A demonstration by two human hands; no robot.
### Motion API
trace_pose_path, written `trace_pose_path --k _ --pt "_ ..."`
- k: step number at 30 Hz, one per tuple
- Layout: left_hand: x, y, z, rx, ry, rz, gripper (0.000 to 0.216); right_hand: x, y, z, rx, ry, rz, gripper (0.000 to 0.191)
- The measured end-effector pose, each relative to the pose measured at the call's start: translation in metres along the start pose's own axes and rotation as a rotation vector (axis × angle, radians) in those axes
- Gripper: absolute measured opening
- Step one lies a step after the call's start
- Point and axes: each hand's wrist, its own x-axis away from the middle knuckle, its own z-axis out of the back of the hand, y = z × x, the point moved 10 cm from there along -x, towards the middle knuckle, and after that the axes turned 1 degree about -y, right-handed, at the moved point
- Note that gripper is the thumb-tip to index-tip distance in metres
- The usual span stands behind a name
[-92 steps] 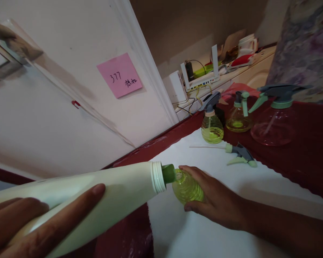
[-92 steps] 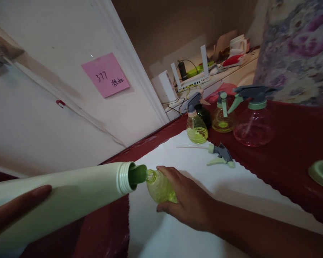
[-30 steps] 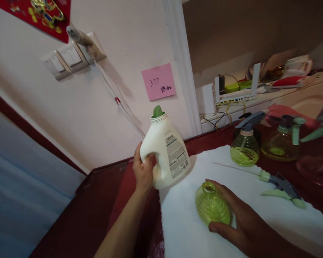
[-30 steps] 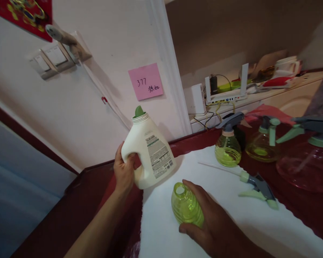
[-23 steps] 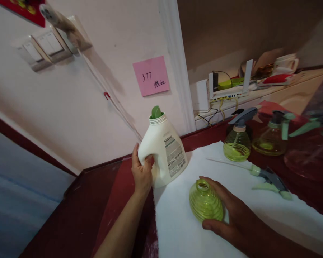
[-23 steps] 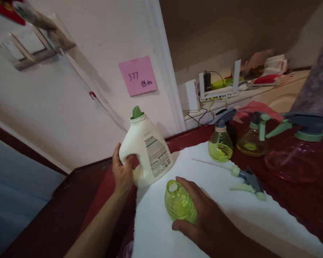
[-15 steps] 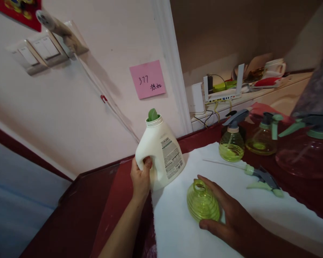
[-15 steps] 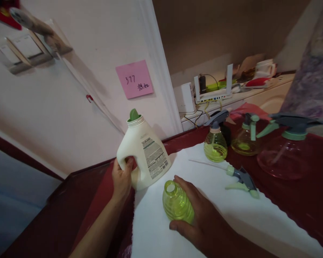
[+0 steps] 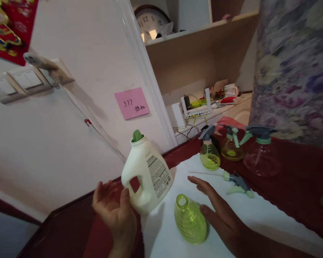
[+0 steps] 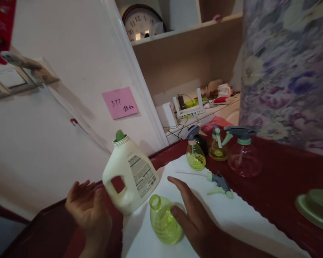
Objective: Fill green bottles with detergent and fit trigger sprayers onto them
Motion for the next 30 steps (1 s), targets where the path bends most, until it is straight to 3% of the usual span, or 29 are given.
trace_pose_path --k 3,7,10,14,18,23,27,30 --pt "0.012 0.028 -0.014 0.120 -0.062 -0.066 0.061 -0.021 -0.023 0.039 0.118 0.137 0.062 0.047" --pt "0.052 0.029 -0.047 0.123 -0.345 -0.021 0.056 -0.041 -0.031 0.088 0.325 0.185 0.078 0.042" --pt "0.090 0.010 -0.070 0.029 -0.606 0.088 0.063 -0.043 -0.005 0.105 0.616 0.085 0.026 0.047" --pt "0.126 -0.014 -0.081 0.032 -0.766 0.330 0.087 -0.032 0.041 0.127 0.795 0.064 -0.065 0.050" --pt "0.146 -0.029 -0.089 0.047 -0.908 0.520 0.112 -0.024 0.073 0.136 0.905 0.048 -0.159 0.056" --pt "0.162 -0.038 -0.099 -0.008 -1.086 0.655 0.138 -0.021 0.086 0.135 0.960 0.042 -0.154 0.054" --pt "0.171 -0.034 -0.104 -0.077 -1.172 0.675 0.134 -0.020 0.087 0.141 0.986 0.085 -0.151 0.049" --pt "0.171 -0.028 -0.104 -0.106 -1.172 0.651 0.122 -0.021 0.076 0.145 0.872 0.145 -0.087 0.043"
